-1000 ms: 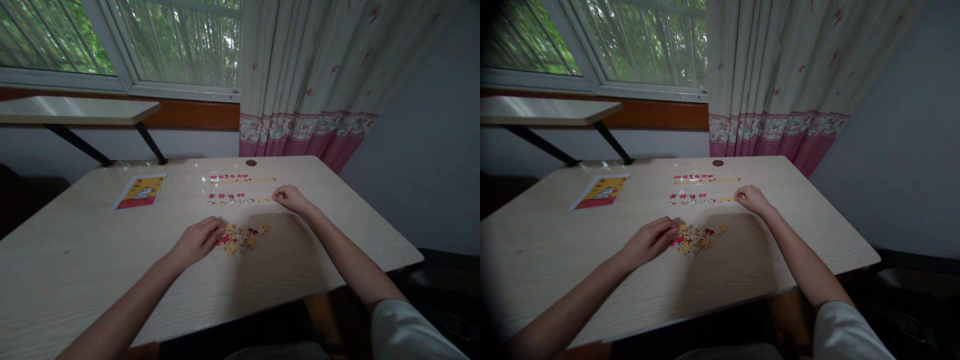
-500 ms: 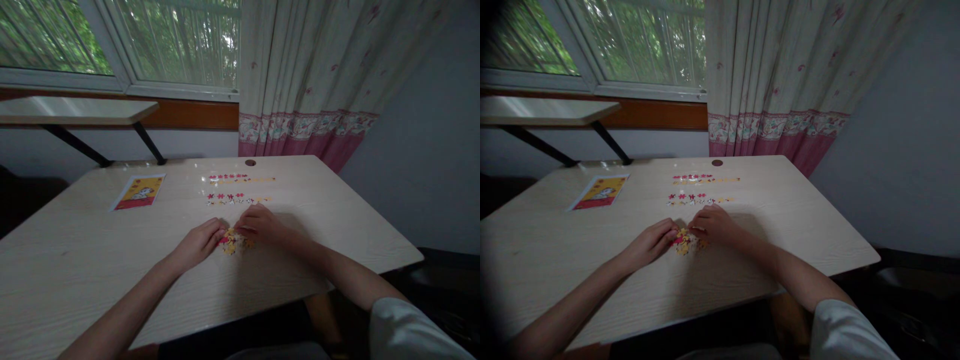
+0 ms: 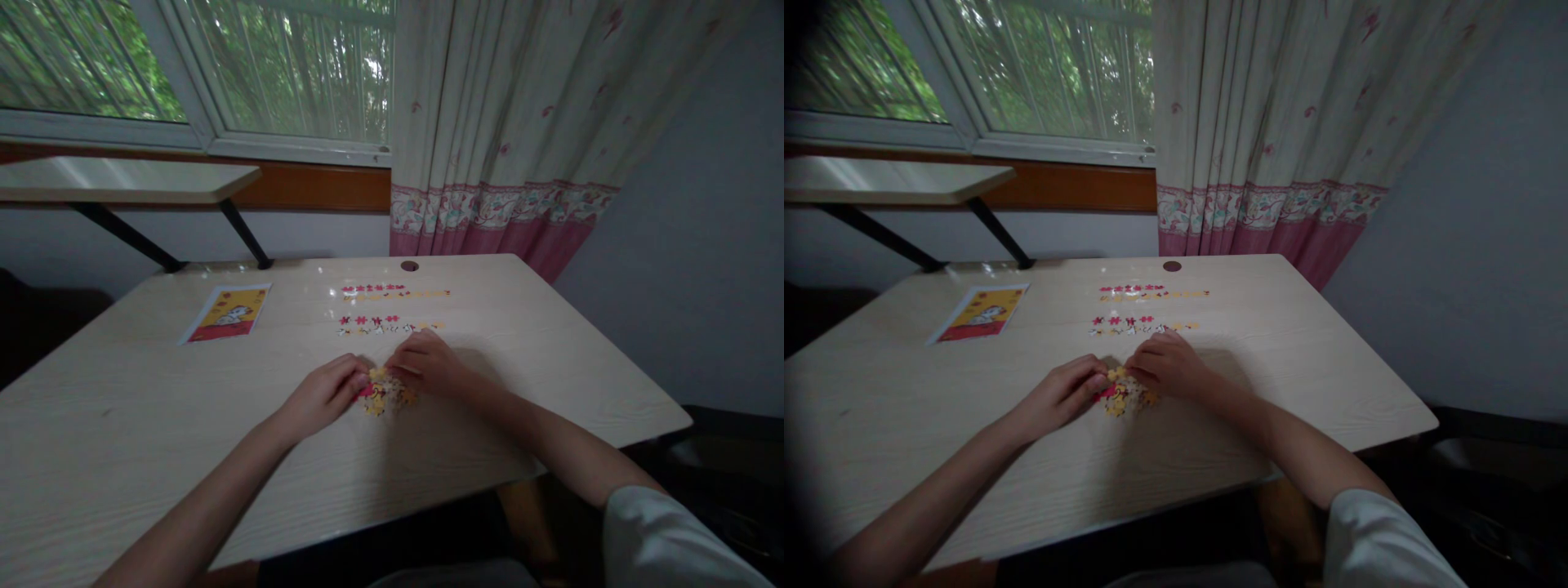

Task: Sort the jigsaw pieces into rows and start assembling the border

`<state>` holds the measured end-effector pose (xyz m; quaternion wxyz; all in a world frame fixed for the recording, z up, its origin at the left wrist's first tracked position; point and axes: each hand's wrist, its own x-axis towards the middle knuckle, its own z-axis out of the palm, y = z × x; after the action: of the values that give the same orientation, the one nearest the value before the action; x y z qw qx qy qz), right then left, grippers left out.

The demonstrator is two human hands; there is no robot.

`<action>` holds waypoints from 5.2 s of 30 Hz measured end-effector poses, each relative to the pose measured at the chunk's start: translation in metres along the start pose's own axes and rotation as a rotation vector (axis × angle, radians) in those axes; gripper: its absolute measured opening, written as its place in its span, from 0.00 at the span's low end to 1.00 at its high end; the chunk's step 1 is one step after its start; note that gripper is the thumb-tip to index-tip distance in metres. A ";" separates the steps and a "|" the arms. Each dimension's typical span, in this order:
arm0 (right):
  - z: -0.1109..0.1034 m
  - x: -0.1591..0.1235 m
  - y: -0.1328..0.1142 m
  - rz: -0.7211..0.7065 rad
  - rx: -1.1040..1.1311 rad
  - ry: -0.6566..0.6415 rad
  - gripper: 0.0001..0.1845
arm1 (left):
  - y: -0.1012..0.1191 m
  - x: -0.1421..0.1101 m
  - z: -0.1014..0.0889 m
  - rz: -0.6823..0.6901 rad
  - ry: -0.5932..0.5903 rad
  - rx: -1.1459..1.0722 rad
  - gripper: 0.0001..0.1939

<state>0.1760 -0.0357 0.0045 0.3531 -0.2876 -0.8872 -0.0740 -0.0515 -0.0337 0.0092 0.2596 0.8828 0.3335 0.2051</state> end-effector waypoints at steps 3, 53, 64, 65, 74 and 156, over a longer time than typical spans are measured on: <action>-0.011 0.001 0.010 0.066 -0.021 0.045 0.09 | -0.004 -0.002 -0.008 0.016 -0.035 0.092 0.08; -0.059 -0.059 0.122 0.673 -0.021 -0.434 0.08 | -0.017 -0.004 -0.012 -0.107 -0.054 0.420 0.10; -0.058 -0.053 0.115 0.632 -0.091 -0.403 0.10 | -0.026 -0.004 -0.012 -0.132 -0.049 0.228 0.08; -0.057 -0.051 0.112 0.613 -0.094 -0.392 0.10 | -0.027 -0.004 -0.011 -0.129 -0.053 0.213 0.08; -0.041 -0.029 0.084 0.395 -0.066 -0.338 0.09 | -0.018 -0.002 -0.013 -0.154 -0.077 0.098 0.03; 0.000 -0.002 -0.010 0.123 0.081 -0.193 0.13 | -0.005 0.007 0.012 -0.235 0.073 -0.562 0.11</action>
<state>0.1713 -0.0448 0.0035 0.2815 -0.3329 -0.8999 0.0119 -0.0424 -0.0292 -0.0019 0.5032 0.7240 0.3725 0.2896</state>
